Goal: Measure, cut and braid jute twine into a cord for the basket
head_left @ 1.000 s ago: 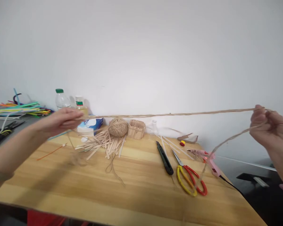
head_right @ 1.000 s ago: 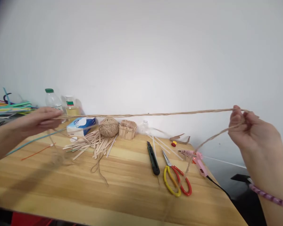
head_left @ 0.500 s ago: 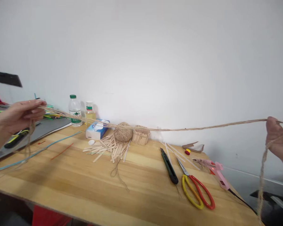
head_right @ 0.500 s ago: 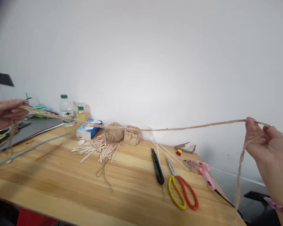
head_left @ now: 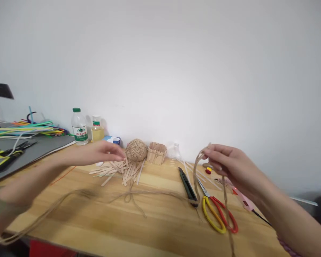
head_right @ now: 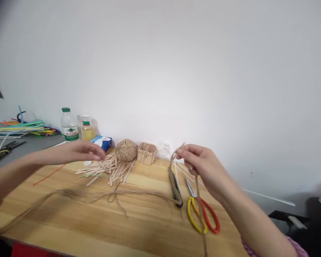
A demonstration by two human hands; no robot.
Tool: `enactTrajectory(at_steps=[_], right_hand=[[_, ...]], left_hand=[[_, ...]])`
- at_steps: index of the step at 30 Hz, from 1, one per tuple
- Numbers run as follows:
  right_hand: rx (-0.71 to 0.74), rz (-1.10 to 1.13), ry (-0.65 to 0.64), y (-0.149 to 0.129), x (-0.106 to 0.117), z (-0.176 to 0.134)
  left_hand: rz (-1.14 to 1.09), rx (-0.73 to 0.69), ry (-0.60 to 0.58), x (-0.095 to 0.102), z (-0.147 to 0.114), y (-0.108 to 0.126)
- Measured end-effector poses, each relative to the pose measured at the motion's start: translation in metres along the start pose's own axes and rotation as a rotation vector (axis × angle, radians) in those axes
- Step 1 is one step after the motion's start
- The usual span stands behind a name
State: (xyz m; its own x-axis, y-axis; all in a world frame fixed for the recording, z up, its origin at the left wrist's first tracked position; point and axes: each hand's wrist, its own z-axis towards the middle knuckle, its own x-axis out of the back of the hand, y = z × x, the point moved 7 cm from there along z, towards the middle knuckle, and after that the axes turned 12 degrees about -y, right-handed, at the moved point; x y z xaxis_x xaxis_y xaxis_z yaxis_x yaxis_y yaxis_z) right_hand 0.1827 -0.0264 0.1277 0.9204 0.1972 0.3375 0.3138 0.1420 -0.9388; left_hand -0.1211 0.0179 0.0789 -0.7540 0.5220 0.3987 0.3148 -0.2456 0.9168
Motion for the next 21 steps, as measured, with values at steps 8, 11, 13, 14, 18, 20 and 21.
enactTrajectory(at_steps=[8, 11, 13, 14, 18, 20, 21], right_hand=[[-0.045, -0.01, -0.135, 0.004, -0.044, 0.0], [-0.052, 0.023, -0.165, 0.011, -0.044, -0.001], [-0.05, 0.094, -0.191, 0.016, -0.044, -0.001], [-0.048, 0.145, -0.205, 0.018, -0.044, -0.001], [-0.057, 0.405, -0.242, 0.026, -0.044, 0.003], [-0.043, 0.54, -0.247, 0.028, -0.041, 0.006], [-0.031, 0.601, -0.246, 0.029, -0.039, 0.008]], left_hand=[[-0.328, -0.219, -0.305, -0.122, 0.066, 0.06], [-0.404, -0.179, -0.288, -0.129, 0.07, 0.056], [-0.439, -0.167, -0.27, -0.126, 0.069, 0.053], [-0.463, -0.161, -0.264, -0.124, 0.069, 0.052], [-0.647, -0.17, -0.292, -0.118, 0.071, 0.046], [-0.743, -0.208, -0.318, -0.114, 0.072, 0.046], [-0.778, -0.229, -0.317, -0.11, 0.073, 0.045]])
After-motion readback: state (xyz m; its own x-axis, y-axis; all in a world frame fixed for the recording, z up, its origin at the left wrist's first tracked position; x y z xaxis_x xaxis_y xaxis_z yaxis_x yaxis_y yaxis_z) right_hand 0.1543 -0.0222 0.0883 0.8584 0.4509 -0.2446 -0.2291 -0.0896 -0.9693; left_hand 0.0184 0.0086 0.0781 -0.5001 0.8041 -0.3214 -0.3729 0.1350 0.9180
